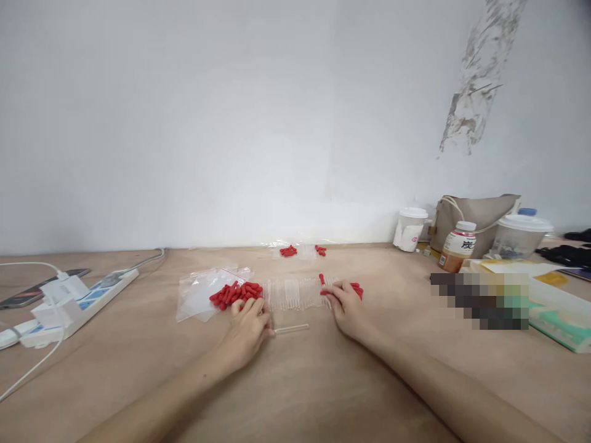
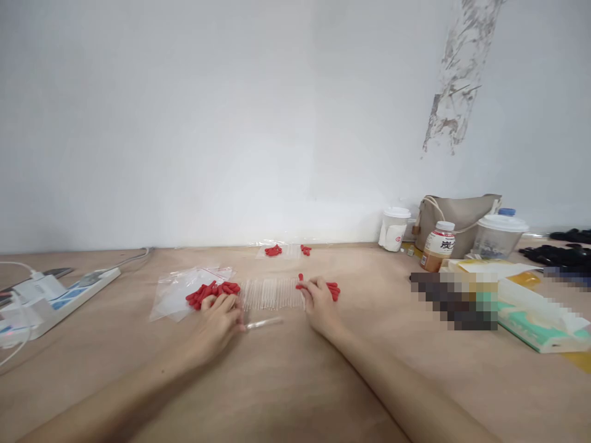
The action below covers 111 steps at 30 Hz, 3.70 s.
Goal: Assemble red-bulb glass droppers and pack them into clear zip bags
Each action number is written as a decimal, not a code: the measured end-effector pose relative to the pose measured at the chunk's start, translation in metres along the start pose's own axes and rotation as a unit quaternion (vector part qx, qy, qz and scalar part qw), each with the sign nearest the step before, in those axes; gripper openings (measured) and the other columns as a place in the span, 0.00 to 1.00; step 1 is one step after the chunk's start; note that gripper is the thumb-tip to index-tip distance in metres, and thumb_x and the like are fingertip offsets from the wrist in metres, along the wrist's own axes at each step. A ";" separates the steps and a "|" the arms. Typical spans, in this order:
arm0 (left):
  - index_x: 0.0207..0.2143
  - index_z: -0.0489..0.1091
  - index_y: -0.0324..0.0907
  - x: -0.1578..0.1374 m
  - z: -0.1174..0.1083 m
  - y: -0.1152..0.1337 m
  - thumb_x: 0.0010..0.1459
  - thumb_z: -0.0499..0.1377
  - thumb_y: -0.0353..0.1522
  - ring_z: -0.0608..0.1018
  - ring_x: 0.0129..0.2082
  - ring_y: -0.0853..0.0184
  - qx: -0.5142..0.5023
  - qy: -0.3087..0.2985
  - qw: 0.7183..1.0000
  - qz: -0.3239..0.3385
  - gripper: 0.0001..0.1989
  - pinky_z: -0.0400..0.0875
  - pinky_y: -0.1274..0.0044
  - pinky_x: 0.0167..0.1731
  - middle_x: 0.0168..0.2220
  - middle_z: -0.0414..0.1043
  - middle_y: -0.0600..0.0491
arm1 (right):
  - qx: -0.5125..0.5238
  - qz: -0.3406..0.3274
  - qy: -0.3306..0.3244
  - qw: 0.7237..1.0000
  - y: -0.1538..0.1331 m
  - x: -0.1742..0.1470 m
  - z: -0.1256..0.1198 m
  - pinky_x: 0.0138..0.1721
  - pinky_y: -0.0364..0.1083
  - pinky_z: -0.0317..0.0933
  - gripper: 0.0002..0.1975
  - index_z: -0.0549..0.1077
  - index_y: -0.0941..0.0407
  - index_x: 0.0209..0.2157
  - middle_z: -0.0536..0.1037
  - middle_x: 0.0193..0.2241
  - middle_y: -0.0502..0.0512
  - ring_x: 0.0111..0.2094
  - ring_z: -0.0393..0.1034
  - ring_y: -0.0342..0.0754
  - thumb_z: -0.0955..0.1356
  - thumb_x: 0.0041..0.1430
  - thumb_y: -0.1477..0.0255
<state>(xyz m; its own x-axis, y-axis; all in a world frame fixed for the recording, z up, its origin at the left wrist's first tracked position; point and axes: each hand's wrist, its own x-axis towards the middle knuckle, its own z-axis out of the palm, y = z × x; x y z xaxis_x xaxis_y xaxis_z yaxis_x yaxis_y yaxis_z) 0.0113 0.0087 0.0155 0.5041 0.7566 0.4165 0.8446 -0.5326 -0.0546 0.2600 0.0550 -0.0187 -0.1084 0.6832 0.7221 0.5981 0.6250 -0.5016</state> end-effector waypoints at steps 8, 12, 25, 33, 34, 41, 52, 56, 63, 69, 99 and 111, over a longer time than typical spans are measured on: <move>0.37 0.63 0.45 -0.010 0.001 0.009 0.51 0.58 0.31 0.63 0.40 0.62 -0.163 -0.046 0.986 -0.003 0.10 0.57 0.71 0.38 0.40 0.60 0.52 | -0.007 -0.086 -0.118 0.989 -0.030 -0.032 -0.006 0.36 0.45 0.59 0.11 0.68 0.55 0.34 0.64 0.33 0.55 0.34 0.61 0.45 0.58 0.54 0.80; 0.36 0.63 0.43 0.001 0.011 0.022 0.52 0.56 0.34 0.64 0.38 0.64 -0.240 -0.058 0.969 -0.013 0.08 0.61 0.74 0.37 0.38 0.59 0.52 | -0.007 -0.078 -0.134 0.988 -0.031 -0.034 -0.008 0.36 0.45 0.59 0.10 0.68 0.55 0.33 0.65 0.32 0.54 0.34 0.61 0.45 0.58 0.54 0.80; 0.29 0.60 0.42 0.001 0.025 0.030 0.59 0.49 0.29 0.67 0.32 0.66 -0.186 0.024 0.982 -0.014 0.05 0.52 0.71 0.38 0.28 0.66 0.57 | 0.062 -0.033 -0.164 0.984 -0.034 -0.034 -0.002 0.36 0.45 0.59 0.08 0.67 0.56 0.34 0.70 0.31 0.53 0.35 0.64 0.45 0.60 0.53 0.79; 0.29 0.60 0.42 0.002 0.024 0.029 0.59 0.48 0.31 0.67 0.31 0.67 -0.185 0.014 0.983 -0.005 0.06 0.51 0.71 0.39 0.27 0.67 0.57 | 0.083 -0.064 -0.201 0.974 -0.039 -0.033 -0.007 0.37 0.43 0.59 0.12 0.70 0.54 0.38 0.69 0.33 0.53 0.35 0.64 0.44 0.59 0.56 0.78; 0.29 0.60 0.42 0.003 0.024 0.030 0.59 0.49 0.30 0.68 0.30 0.67 -0.186 0.017 0.982 -0.004 0.06 0.51 0.71 0.39 0.27 0.67 0.58 | 0.088 -0.064 -0.197 0.974 -0.040 -0.033 -0.006 0.36 0.43 0.59 0.12 0.70 0.54 0.38 0.69 0.33 0.53 0.35 0.63 0.43 0.59 0.56 0.78; 0.27 0.60 0.42 0.003 0.027 0.029 0.59 0.49 0.32 0.68 0.26 0.70 -0.213 0.013 0.977 0.005 0.07 0.52 0.72 0.41 0.24 0.67 0.60 | 0.098 -0.039 -0.181 0.978 -0.036 -0.033 0.004 0.32 0.42 0.59 0.04 0.71 0.56 0.31 0.72 0.28 0.51 0.30 0.65 0.43 0.64 0.53 0.73; 0.26 0.62 0.42 0.002 0.028 0.029 0.60 0.47 0.32 0.68 0.26 0.70 -0.239 -0.019 0.970 0.031 0.10 0.53 0.73 0.38 0.25 0.68 0.58 | 0.112 -0.045 -0.209 0.970 -0.032 -0.034 0.003 0.32 0.42 0.59 0.05 0.73 0.55 0.30 0.74 0.26 0.50 0.29 0.66 0.42 0.64 0.53 0.73; 0.27 0.61 0.42 0.003 0.030 0.031 0.60 0.47 0.32 0.68 0.26 0.69 -0.227 -0.013 0.973 0.033 0.09 0.53 0.73 0.36 0.25 0.68 0.58 | 0.088 -0.062 -0.197 0.974 -0.033 -0.034 0.004 0.30 0.41 0.57 0.05 0.71 0.56 0.28 0.72 0.25 0.50 0.28 0.64 0.42 0.64 0.53 0.72; 0.26 0.62 0.42 0.005 0.037 0.032 0.60 0.46 0.33 0.68 0.25 0.69 -0.202 -0.006 0.979 0.022 0.11 0.53 0.73 0.35 0.24 0.68 0.57 | 0.010 -0.103 -0.189 0.977 -0.039 -0.028 0.007 0.34 0.44 0.55 0.06 0.70 0.56 0.27 0.71 0.26 0.52 0.31 0.62 0.44 0.63 0.54 0.71; 0.35 0.66 0.44 0.002 0.029 0.023 0.61 0.46 0.32 0.70 0.32 0.68 -0.191 0.014 0.980 0.061 0.10 0.52 0.73 0.40 0.32 0.71 0.55 | -0.034 -0.082 -0.179 0.980 -0.038 -0.025 -0.001 0.37 0.49 0.49 0.04 0.72 0.53 0.28 0.73 0.26 0.50 0.32 0.61 0.46 0.65 0.53 0.70; 0.43 0.65 0.44 -0.003 0.033 0.012 0.58 0.52 0.35 0.71 0.26 0.69 -0.232 0.084 0.968 0.039 0.11 0.58 0.72 0.40 0.27 0.72 0.57 | 0.277 0.140 -0.099 0.945 -0.027 -0.019 0.000 0.32 0.43 0.59 0.10 0.69 0.56 0.28 0.72 0.26 0.50 0.29 0.65 0.44 0.67 0.47 0.64; 0.46 0.60 0.44 -0.004 0.031 0.014 0.56 0.52 0.33 0.72 0.29 0.68 -0.253 0.037 0.967 0.017 0.15 0.54 0.68 0.44 0.28 0.70 0.56 | 0.125 0.314 -0.028 0.941 0.050 0.073 -0.020 0.27 0.40 0.59 0.08 0.67 0.58 0.31 0.72 0.24 0.51 0.25 0.66 0.42 0.63 0.47 0.70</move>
<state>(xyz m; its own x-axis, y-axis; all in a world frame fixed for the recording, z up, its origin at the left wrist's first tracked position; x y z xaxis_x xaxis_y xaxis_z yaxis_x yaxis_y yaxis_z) 0.0265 0.0100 -0.0145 0.4996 0.7164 0.4870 0.6216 -0.6881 0.3744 0.2979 0.1282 0.0182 0.1585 0.9616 0.2240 0.3530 0.1567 -0.9224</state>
